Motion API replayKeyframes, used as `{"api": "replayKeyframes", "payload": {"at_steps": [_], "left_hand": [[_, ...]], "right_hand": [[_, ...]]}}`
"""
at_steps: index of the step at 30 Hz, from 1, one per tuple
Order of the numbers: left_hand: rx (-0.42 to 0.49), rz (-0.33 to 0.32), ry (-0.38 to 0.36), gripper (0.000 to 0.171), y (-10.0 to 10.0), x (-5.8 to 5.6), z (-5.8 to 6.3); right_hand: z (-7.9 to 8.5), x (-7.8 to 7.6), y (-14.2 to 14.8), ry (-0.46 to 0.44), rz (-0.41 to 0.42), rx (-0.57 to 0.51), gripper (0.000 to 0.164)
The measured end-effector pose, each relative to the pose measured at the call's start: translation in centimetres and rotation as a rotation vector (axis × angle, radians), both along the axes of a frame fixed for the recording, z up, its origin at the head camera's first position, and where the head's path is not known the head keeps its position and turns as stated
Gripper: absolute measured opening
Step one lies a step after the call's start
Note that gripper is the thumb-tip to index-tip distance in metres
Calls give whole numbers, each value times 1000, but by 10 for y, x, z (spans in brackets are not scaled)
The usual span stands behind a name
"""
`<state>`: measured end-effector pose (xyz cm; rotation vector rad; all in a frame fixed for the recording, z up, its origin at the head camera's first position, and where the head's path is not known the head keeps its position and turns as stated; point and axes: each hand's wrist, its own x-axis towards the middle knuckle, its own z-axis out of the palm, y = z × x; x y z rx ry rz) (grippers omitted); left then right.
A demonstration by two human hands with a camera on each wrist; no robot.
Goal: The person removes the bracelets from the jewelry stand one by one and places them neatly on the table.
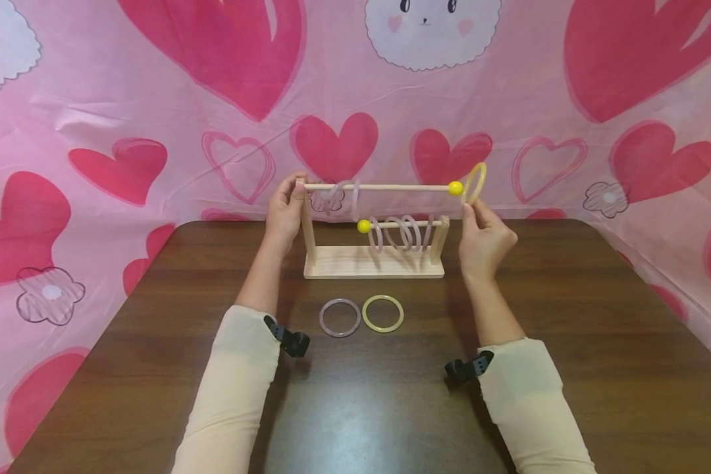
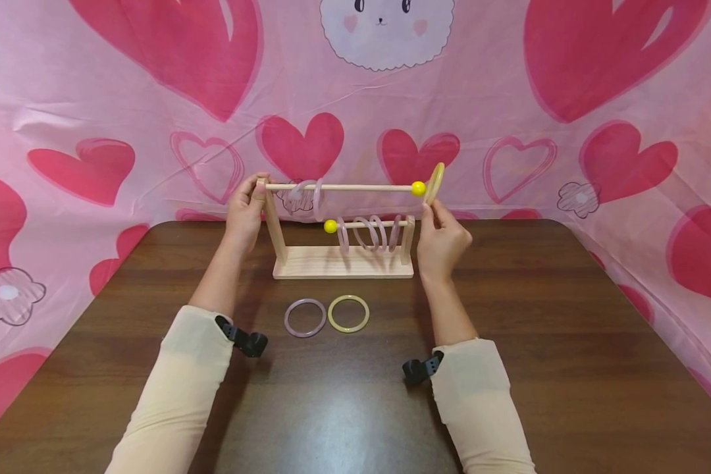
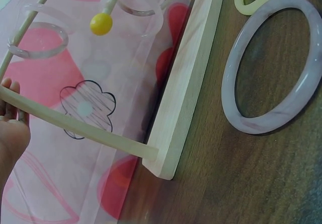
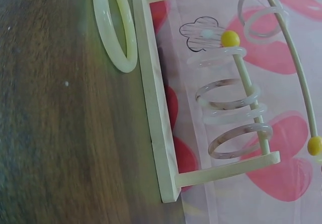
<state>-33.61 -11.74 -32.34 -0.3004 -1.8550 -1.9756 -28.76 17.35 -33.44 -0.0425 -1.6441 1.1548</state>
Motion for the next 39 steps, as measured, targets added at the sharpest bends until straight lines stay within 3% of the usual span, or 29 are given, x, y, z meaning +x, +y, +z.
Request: {"api": "replayKeyframes", "payload": {"at_steps": [8,15,22,33,39], "left_hand": [[-15,5,-1,38,-1,-1,0],[-8,1,1,41,-1,-1,0],[-7,-9,9,37,-1,-1,-1],[-17,5,12,41,0,-1,0],[-9,0,7,42,-1,-1,0]], "right_hand": [[9,1,3,27,74,-191,9],[15,7,3,35,160,-294,12],[14,10,0,-18,251,-306,14],[12,15,-8,-33,442,-394,20],[11,15,-6,-18,494,-397,20]]}}
